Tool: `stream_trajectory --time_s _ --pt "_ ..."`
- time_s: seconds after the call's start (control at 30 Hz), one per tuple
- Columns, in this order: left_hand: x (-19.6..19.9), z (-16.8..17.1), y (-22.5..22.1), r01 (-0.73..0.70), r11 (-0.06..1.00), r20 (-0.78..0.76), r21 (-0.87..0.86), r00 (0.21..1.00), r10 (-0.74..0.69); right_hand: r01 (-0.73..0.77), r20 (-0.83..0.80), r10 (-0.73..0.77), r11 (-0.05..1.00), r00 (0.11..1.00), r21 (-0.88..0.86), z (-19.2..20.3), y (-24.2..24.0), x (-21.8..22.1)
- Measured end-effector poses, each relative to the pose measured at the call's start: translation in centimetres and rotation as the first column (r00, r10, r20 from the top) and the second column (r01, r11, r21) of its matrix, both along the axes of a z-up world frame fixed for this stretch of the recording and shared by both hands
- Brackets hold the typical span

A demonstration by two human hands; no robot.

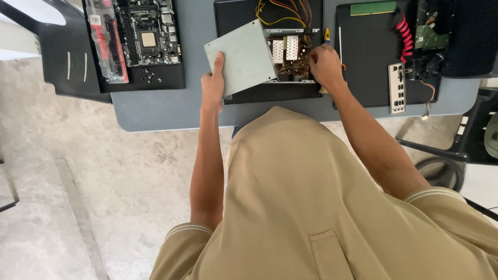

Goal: Reassembling a computer power supply unit by placing the circuit board into the metal housing and securing it with screws.

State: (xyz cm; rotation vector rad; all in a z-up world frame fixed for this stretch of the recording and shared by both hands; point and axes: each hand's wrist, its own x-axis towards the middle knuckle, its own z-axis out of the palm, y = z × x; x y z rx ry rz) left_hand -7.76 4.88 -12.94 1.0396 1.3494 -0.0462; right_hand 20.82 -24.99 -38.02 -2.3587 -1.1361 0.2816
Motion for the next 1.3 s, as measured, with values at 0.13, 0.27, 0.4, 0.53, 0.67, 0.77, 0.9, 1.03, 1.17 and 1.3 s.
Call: stream_trajectory --time_s 0.13,0.27,0.4,0.53,0.67,0.77,0.9,1.03,1.17,1.3 --pt "-0.5 -0.3 -0.2 -0.014 1.000 -0.012 -0.004 1.000 0.014 -0.019 0.047 0.021 0.999 0.999 -0.039 0.8 0.4 -0.2" --pt "-0.4 0.5 -0.4 -0.005 1.000 -0.045 -0.007 0.999 0.004 -0.029 0.116 0.040 0.995 0.992 -0.095 0.6 0.7 -0.7" --pt "-0.3 1.9 -0.7 -0.019 0.999 -0.038 -0.033 0.999 0.017 -0.075 0.232 0.102 0.989 0.967 -0.124 -0.7 0.7 -0.2" --pt "-0.1 2.0 -0.8 -0.019 0.999 -0.008 -0.044 1.000 0.019 -0.113 0.196 0.152 0.974 0.969 -0.196 -1.0 1.0 0.1" --pt "0.1 2.7 -1.0 -0.011 0.999 0.000 -0.042 1.000 0.011 -0.122 0.028 0.127 0.984 0.992 -0.132 -0.3 1.2 1.2" --pt "0.0 2.0 -1.1 -0.040 0.998 0.067 -0.049 0.997 0.044 -0.102 -0.190 0.109 0.994 0.976 0.046 4.8 0.6 2.0" --pt "-1.5 -2.4 -0.9 0.053 0.993 0.109 0.110 0.992 -0.065 0.173 -0.304 -0.153 0.984 0.940 0.039 1.9 -2.3 1.7" --pt "-0.9 -2.1 -0.9 0.095 0.990 0.112 0.106 0.988 -0.107 0.225 -0.437 -0.190 0.974 0.879 0.029 2.7 -0.1 -1.4" --pt "1.1 -2.5 -1.1 0.157 0.967 0.132 0.199 0.974 -0.185 0.241 -0.579 -0.169 0.969 0.798 0.049 9.0 0.9 -3.6" --pt "5.2 1.3 -2.0 0.163 0.983 0.078 0.083 0.982 -0.170 0.314 -0.713 -0.143 0.942 0.686 0.113 15.1 -0.8 -2.5"
